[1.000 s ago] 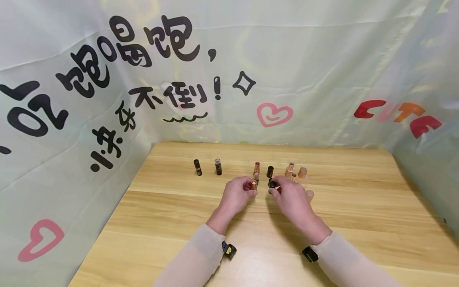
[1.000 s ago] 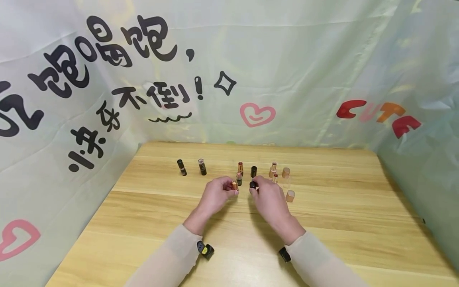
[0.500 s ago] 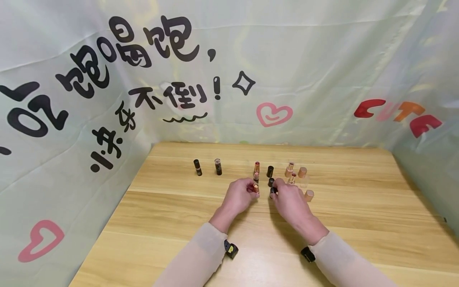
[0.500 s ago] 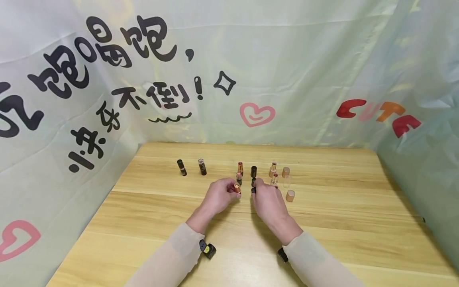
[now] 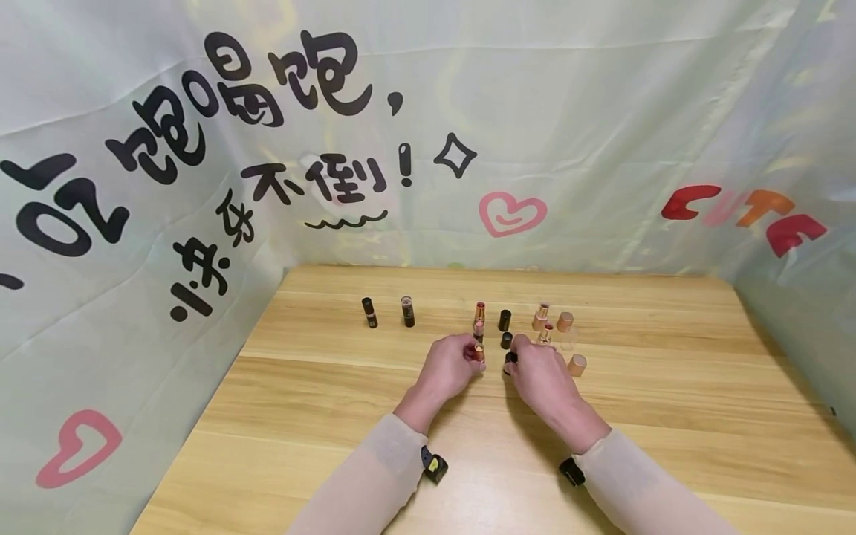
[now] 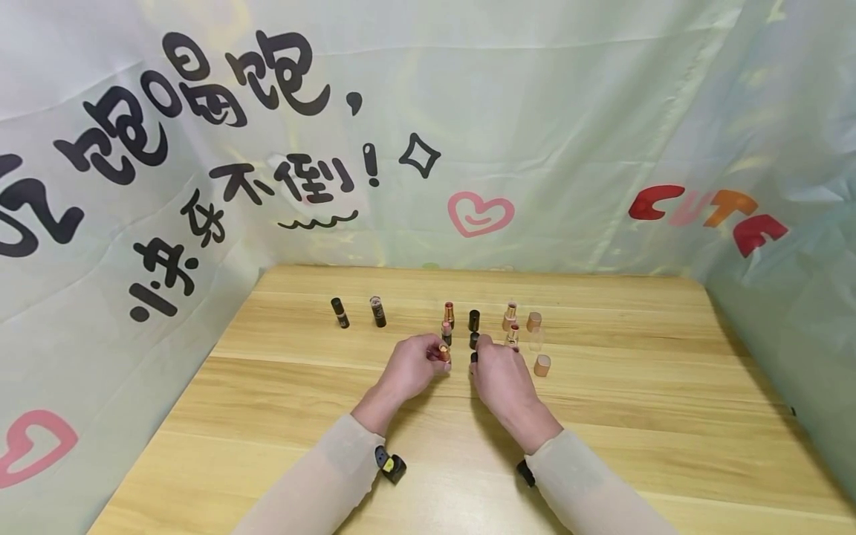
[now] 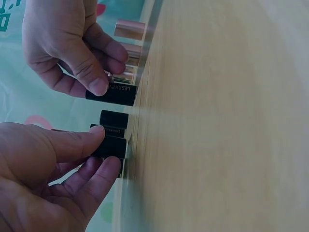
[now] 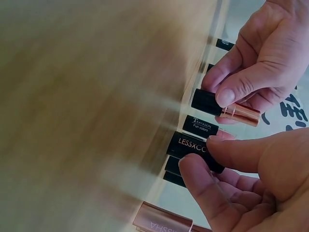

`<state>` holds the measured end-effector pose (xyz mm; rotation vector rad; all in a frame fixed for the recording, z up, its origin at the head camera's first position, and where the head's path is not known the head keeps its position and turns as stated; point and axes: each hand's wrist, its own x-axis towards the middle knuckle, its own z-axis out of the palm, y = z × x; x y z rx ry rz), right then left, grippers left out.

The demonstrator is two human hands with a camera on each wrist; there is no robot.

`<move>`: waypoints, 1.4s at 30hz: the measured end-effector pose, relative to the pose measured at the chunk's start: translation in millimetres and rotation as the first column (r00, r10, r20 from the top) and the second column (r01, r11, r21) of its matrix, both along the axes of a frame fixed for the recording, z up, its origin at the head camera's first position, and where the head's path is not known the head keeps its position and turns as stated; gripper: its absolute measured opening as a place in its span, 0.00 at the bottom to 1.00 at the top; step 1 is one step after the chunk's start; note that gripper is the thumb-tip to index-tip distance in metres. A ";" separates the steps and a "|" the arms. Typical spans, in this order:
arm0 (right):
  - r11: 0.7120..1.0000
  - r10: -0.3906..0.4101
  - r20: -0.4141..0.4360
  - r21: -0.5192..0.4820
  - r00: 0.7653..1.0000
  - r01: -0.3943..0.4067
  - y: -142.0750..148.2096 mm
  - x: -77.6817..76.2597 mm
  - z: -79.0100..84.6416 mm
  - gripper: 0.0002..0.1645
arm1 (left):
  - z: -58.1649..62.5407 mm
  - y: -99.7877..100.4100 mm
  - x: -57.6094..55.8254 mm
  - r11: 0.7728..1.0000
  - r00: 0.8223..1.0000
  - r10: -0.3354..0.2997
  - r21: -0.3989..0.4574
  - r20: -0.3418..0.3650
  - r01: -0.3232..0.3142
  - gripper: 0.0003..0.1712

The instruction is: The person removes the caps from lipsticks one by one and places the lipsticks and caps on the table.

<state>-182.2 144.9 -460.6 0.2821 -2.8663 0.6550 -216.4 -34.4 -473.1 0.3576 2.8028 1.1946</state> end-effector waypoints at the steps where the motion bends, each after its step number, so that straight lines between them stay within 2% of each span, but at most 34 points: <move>1: 1.000 0.000 -0.002 0.003 1.000 0.000 -0.1 -0.2 -0.2 0.15 | 0.2 0.2 0.3 1.000 1.000 -0.001 -0.001 0.002 0.001 0.09; 9: 1.000 -0.001 -0.017 0.011 1.000 0.001 -1.0 -1.0 -0.8 0.16 | -1.8 1.2 0.1 1.000 1.000 -0.008 -0.025 -0.010 0.007 0.09; 17: 1.000 -0.004 -0.004 0.012 1.000 0.004 -1.2 -1.1 0.2 0.16 | -2.6 1.6 0.2 1.000 1.000 -0.004 -0.023 0.011 0.004 0.11; 31: 1.000 -0.005 -0.007 0.013 1.000 0.005 -1.2 -1.5 -0.2 0.16 | -1.1 0.8 0.1 0.999 1.000 0.003 -0.050 0.000 -0.003 0.09; 42: 1.000 -0.010 0.005 0.019 1.000 0.010 -1.3 -1.7 0.6 0.19 | 1.9 -0.6 2.8 0.998 1.000 0.016 -0.062 0.022 -0.015 0.15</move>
